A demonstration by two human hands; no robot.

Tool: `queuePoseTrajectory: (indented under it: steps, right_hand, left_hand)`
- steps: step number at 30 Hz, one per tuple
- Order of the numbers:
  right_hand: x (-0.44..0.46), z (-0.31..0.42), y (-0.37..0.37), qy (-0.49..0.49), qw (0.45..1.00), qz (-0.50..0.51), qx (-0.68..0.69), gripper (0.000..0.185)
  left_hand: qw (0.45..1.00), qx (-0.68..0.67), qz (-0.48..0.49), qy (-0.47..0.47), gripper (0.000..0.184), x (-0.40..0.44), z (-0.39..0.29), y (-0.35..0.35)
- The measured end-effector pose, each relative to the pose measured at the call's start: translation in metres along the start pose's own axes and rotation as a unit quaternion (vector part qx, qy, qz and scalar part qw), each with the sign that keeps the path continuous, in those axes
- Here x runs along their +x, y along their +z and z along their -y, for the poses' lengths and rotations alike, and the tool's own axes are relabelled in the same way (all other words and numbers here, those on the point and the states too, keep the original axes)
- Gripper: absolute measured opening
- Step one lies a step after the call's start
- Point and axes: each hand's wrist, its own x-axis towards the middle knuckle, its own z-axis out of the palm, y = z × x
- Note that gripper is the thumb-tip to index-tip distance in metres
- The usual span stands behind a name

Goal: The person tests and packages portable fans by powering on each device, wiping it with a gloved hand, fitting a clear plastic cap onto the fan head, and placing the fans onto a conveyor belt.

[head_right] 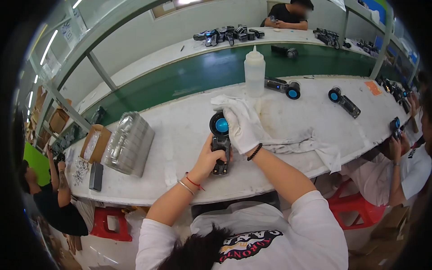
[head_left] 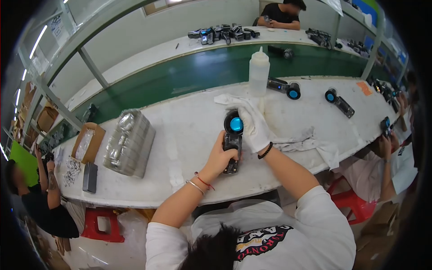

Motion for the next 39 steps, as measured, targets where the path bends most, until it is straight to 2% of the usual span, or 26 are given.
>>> queuePoseTrajectory:
  steps: [2,3,5,7,9,10,11,13,16,17,18,21,22,23,25,26,27,28,29,31,33,34,36,37,38,39]
  right_hand:
    - [-0.001,-0.001,0.000,0.086,0.993,0.010,0.079,0.028]
    - [0.001,0.000,-0.001,0.050,0.999,-0.009,0.014,0.025]
    - [0.001,0.009,-0.001,0.058,0.996,0.001,-0.062,0.022]
    - [0.001,0.008,0.002,0.081,0.996,-0.027,-0.022,0.022]
    - [-0.001,0.000,0.002,0.094,0.994,-0.027,0.040,0.023]
    - [-0.002,-0.003,0.002,0.081,0.996,-0.027,0.013,0.024]
    - [-0.003,-0.004,0.002,0.079,0.996,-0.026,0.015,0.024]
    - [-0.005,-0.005,0.002,0.063,0.998,-0.016,0.012,0.026]
    - [-0.010,-0.016,0.002,0.098,0.995,-0.015,0.028,0.032]
    - [-0.011,-0.021,0.004,0.119,0.991,-0.022,0.051,0.035]
    - [-0.011,-0.023,0.009,0.156,0.980,-0.068,0.100,0.029]
    - [-0.009,-0.036,0.007,0.162,0.975,-0.029,0.150,0.030]
    - [-0.008,-0.038,0.002,0.185,0.952,-0.011,0.245,0.028]
    - [-0.007,-0.040,0.002,0.185,0.952,-0.010,0.245,0.028]
    - [0.000,-0.027,-0.001,0.268,0.907,0.038,0.321,0.029]
    - [0.005,-0.018,-0.006,0.269,0.907,0.073,0.314,0.033]
    - [0.004,-0.027,-0.003,0.272,0.905,0.075,0.317,0.033]
    - [0.001,-0.038,0.003,0.237,0.931,0.071,0.270,0.033]
    - [-0.004,-0.047,0.007,0.200,0.952,0.066,0.222,0.032]
    - [-0.003,-0.037,0.004,0.212,0.958,0.063,0.184,0.034]
    - [-0.004,-0.038,-0.002,0.095,0.992,0.069,-0.056,0.028]
    - [-0.003,-0.036,-0.002,0.094,0.992,0.069,-0.055,0.028]
    - [-0.004,-0.028,-0.001,0.145,0.987,0.071,0.013,0.028]
    - [-0.004,-0.024,-0.001,0.162,0.984,0.072,0.036,0.028]
    - [-0.004,-0.019,-0.002,0.152,0.986,0.067,0.017,0.028]
    - [-0.005,-0.016,-0.003,0.141,0.988,0.062,-0.001,0.029]
  left_hand:
    - [0.999,0.045,-0.015,0.005,0.058,0.001,0.007,-0.005]
    - [0.999,0.033,-0.006,0.005,0.058,0.001,0.003,-0.003]
    - [0.999,0.041,0.003,-0.017,0.058,0.003,0.004,-0.006]
    - [0.999,0.022,0.003,-0.028,0.057,0.000,0.002,-0.002]
    - [0.997,0.070,-0.007,0.009,0.058,0.000,0.004,-0.002]
    - [0.991,0.132,-0.015,0.020,0.063,0.001,0.006,-0.004]
    - [0.991,0.132,-0.018,0.021,0.063,-0.001,0.006,-0.003]
    - [0.948,0.304,-0.074,0.064,0.071,-0.005,0.002,0.002]
    - [0.901,0.399,-0.114,0.128,0.082,-0.011,0.000,0.012]
    - [0.910,0.387,-0.116,0.094,0.088,-0.016,-0.004,0.017]
    - [0.903,0.396,-0.110,0.124,0.088,-0.016,-0.001,0.016]
    - [0.897,0.403,-0.093,0.157,0.086,-0.014,-0.001,0.012]
    - [0.917,0.363,-0.072,0.149,0.083,-0.013,-0.002,0.010]
    - [0.935,0.321,-0.051,0.140,0.080,-0.013,-0.002,0.008]
    - [0.980,0.170,-0.016,0.105,0.069,-0.009,-0.006,0.000]
    - [0.998,-0.022,0.050,0.028,0.057,-0.010,-0.015,-0.003]
    - [0.990,-0.101,0.091,-0.027,0.053,-0.009,-0.017,-0.014]
    - [0.972,-0.180,0.131,-0.081,0.050,-0.008,-0.019,-0.021]
    - [0.981,-0.136,0.109,-0.082,0.051,-0.009,-0.019,-0.020]
    - [0.977,-0.162,0.110,-0.089,0.049,-0.008,-0.022,-0.024]
    - [0.974,-0.176,0.120,-0.075,0.045,-0.007,-0.025,-0.028]
    - [0.975,-0.174,0.119,-0.074,0.045,-0.007,-0.025,-0.029]
    - [0.991,-0.114,-0.026,-0.065,0.043,-0.008,-0.025,-0.029]
    - [0.997,-0.044,-0.066,-0.021,0.046,-0.008,-0.029,-0.031]
    - [0.980,0.130,-0.147,0.024,0.050,-0.006,-0.023,-0.037]
    - [0.925,0.301,-0.223,0.068,0.054,-0.006,-0.022,-0.041]
